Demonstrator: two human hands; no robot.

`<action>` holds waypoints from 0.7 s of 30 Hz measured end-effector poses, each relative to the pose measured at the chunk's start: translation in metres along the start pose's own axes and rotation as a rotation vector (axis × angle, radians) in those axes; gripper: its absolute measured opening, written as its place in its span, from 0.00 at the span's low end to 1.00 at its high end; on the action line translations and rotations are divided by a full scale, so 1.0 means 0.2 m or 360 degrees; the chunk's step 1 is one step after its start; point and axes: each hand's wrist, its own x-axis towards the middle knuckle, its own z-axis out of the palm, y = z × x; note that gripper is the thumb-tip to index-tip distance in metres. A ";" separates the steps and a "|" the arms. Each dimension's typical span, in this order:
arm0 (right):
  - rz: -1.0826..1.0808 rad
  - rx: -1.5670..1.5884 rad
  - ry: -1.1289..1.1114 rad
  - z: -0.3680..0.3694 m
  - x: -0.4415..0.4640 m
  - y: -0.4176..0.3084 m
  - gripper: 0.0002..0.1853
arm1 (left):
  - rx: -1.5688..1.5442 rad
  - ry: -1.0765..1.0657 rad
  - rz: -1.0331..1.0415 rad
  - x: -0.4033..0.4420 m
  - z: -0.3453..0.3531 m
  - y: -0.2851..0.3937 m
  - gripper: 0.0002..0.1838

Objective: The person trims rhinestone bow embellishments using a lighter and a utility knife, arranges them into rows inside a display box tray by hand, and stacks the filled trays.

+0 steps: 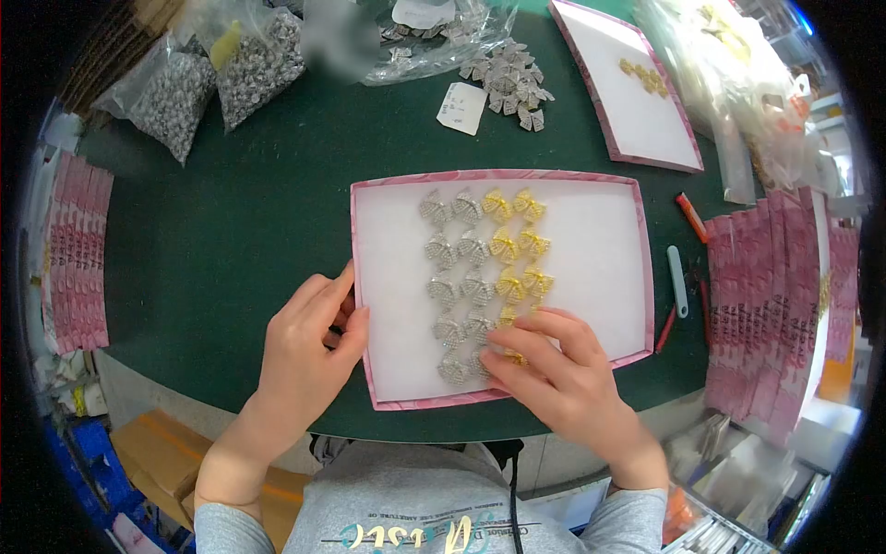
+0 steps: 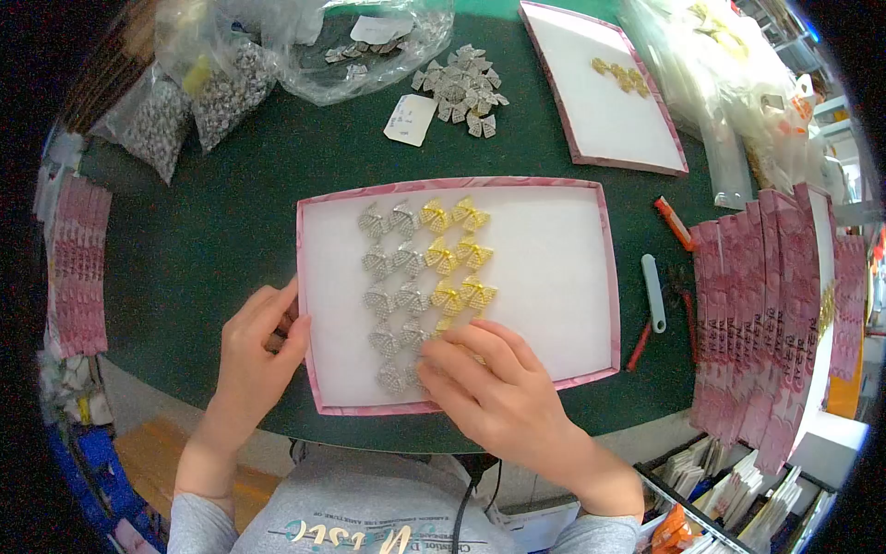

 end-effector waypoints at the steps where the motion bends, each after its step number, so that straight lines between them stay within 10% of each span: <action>1: 0.0015 0.0011 -0.0004 0.00 0.00 0.00 0.14 | -0.0002 0.0001 -0.0008 0.00 0.00 0.00 0.20; 12: 0.1214 -0.0338 0.0855 -0.16 -0.29 0.20 0.13 | -0.0928 -0.0236 -0.0481 -0.14 -0.13 0.01 0.24; 21: 0.1321 0.0376 0.0674 -0.14 -0.42 0.25 0.13 | -0.1430 -0.0498 -0.0669 -0.19 -0.19 0.04 0.32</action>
